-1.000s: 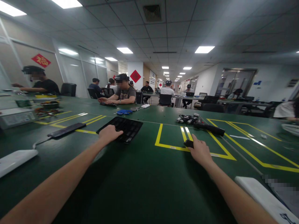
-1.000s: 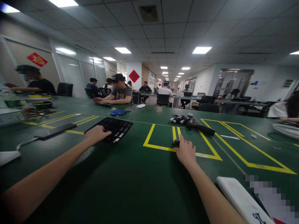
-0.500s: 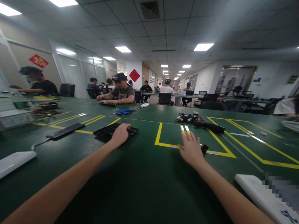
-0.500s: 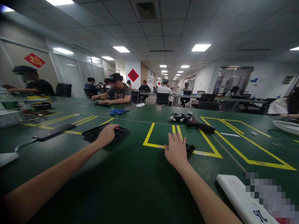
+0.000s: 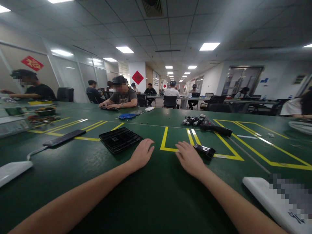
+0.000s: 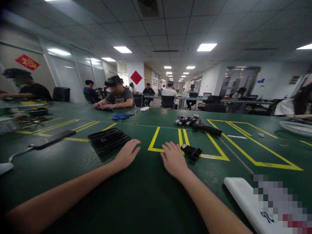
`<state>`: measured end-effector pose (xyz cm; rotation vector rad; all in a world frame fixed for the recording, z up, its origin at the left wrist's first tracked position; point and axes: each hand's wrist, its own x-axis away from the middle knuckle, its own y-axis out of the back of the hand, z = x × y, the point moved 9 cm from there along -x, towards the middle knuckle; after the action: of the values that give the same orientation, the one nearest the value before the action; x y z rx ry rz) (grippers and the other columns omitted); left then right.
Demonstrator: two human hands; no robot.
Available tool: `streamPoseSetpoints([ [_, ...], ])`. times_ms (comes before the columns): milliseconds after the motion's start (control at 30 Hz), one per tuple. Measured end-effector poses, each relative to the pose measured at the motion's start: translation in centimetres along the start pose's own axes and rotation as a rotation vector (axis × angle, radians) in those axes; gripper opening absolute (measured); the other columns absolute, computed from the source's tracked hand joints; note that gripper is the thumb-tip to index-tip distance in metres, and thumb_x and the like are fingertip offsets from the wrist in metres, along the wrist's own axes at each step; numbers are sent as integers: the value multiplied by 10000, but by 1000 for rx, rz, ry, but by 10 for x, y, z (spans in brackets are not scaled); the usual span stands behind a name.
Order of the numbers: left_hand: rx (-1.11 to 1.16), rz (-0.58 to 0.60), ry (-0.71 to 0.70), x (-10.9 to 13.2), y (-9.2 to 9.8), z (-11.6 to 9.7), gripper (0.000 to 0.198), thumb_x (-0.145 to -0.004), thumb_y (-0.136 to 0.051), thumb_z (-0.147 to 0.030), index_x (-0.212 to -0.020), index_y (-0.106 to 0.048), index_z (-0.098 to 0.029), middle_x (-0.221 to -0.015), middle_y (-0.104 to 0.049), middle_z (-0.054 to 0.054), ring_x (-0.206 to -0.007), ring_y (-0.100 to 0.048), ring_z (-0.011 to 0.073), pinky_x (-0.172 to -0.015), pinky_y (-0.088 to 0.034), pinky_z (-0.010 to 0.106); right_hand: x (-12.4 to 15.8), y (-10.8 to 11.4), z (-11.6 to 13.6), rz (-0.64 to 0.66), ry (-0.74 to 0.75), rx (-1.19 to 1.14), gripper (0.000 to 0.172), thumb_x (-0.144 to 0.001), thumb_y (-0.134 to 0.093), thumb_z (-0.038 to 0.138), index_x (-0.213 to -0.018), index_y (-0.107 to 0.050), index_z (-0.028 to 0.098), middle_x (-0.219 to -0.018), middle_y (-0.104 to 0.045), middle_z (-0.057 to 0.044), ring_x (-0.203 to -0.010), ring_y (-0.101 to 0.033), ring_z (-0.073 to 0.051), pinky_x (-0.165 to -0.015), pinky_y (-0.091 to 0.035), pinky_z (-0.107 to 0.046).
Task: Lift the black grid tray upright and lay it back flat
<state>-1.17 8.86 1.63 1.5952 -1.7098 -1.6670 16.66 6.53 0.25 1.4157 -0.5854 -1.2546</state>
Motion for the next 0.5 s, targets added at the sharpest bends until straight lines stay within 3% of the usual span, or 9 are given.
streamPoseSetpoints([
  [100, -114, 39, 76, 1, 0, 6, 373, -819, -406, -440, -1013, -528, -146, -1020, -532, 117, -940, -503, 241, -820, -406, 378, 3, 19, -55, -143, -248, 239, 440, -843, -371, 280, -1253, -431, 132, -1344, -383, -132, -1269, -245, -305, -1018, -144, -538],
  [200, -161, 202, 141, 3, -11, 14, 277, -804, -440, -404, -872, -548, -158, -852, -553, 89, -769, -532, 219, -700, -420, 340, 12, 9, -98, -12, -441, 272, 412, -830, -383, 322, -1180, -490, 133, -1213, -498, -161, -1165, -371, -336, -930, -255, -561],
  [300, -111, 291, 125, 4, -18, 16, 165, -815, -438, -295, -760, -533, -172, -746, -555, 58, -709, -534, 192, -681, -411, 309, 16, 1, -110, 70, -482, 221, 384, -831, -356, 345, -1112, -519, 138, -1093, -557, -159, -1059, -450, -308, -821, -386, -459],
  [400, 56, 256, 134, -1, -13, 20, 133, -778, -513, -293, -713, -535, -179, -699, -548, 27, -676, -528, 166, -655, -412, 274, 16, 2, -108, 66, -477, 232, 374, -829, -356, 343, -1103, -514, 143, -1089, -552, -156, -1052, -443, -304, -791, -404, -424],
  [500, 595, 41, 488, -7, 5, 58, 136, -692, -621, -266, -662, -535, -166, -598, -513, -12, -548, -498, 117, -522, -391, 211, 14, 2, -107, 66, -468, 227, 371, -826, -362, 344, -1100, -513, 146, -1085, -553, -149, -1044, -442, -301, -780, -411, -409],
])
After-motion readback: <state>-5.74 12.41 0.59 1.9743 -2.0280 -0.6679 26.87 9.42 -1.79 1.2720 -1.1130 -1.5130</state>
